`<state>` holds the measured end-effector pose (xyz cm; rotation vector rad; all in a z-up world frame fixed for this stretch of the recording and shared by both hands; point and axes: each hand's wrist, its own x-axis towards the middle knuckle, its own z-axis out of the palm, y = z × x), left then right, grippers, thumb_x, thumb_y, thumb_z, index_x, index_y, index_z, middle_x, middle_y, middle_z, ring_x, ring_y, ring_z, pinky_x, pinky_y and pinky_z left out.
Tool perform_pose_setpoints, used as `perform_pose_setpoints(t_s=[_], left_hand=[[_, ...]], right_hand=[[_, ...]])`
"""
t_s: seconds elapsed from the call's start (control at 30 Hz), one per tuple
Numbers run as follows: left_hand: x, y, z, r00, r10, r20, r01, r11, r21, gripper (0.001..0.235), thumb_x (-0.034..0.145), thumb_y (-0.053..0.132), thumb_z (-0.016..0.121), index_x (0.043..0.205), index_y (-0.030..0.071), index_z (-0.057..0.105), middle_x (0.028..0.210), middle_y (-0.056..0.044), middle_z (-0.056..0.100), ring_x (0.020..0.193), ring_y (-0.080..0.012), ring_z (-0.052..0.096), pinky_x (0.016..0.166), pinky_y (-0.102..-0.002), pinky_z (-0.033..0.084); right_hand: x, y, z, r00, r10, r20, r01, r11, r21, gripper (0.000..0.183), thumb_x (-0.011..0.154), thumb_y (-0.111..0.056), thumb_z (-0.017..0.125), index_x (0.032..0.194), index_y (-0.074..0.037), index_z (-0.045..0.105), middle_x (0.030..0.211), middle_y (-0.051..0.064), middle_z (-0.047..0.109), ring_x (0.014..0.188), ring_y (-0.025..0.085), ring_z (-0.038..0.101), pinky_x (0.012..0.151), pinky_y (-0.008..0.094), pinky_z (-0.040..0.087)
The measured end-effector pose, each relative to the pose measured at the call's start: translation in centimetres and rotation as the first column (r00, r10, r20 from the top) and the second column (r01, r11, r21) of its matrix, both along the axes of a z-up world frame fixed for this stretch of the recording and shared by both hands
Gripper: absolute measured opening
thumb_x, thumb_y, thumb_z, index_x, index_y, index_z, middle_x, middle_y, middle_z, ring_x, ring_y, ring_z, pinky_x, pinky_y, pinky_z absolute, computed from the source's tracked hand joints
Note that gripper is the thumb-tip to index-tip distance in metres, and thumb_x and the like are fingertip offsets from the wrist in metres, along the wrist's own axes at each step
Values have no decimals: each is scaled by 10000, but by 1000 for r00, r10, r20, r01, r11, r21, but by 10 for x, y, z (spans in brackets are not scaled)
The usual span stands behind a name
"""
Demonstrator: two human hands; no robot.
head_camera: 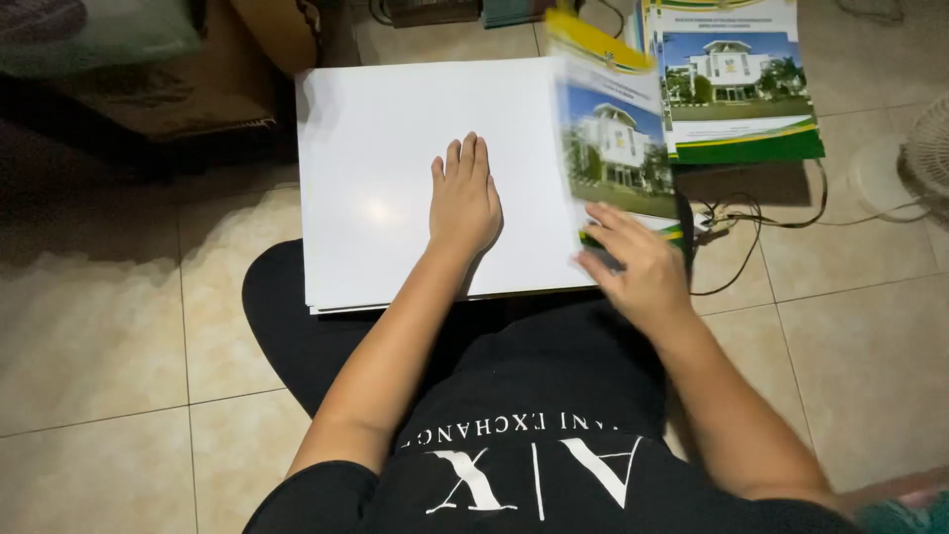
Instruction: A person is seen picking up brochures from a stack, placing them into a white folder, flipping the page, and smoothing it down with both hands.
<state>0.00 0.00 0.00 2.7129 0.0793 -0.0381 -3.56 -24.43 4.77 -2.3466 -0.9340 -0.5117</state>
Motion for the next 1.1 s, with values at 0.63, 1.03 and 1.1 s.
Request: perform_pose_setpoints(t_s=[0.63,1.03,1.1], left_hand=[[17,45,-1,987,-115,111,120,992,-47,531,1031,186,494,1534,25,431,1569,-161,465,1505,-327,327,1229,-521,211],[9,62,-3,969,-239,54,232,966,109,610,1081,481,340,1576,131,414,1643,-67,387,1544,-275,267,1248,-507,156],[9,61,-4,969,-240,56,234,968,91,641,1068,528,342,1574,143,419,1638,-69,396,1546,-277,263,1250,-505,149]], right_hand=[[62,-107,-87,616,-203,-762,462,875,141,516,1057,-81,542,1568,-137,501,1111,182,660,949,182,553,861,374,483],[57,-96,-108,573,-407,-711,525,849,-63,501,1005,-182,619,1504,-228,593,1051,126,728,1039,190,653,943,369,492],[56,-98,-107,559,-420,-715,525,847,-86,496,1010,-184,613,1503,-238,595,1076,186,720,1104,238,648,946,385,488]])
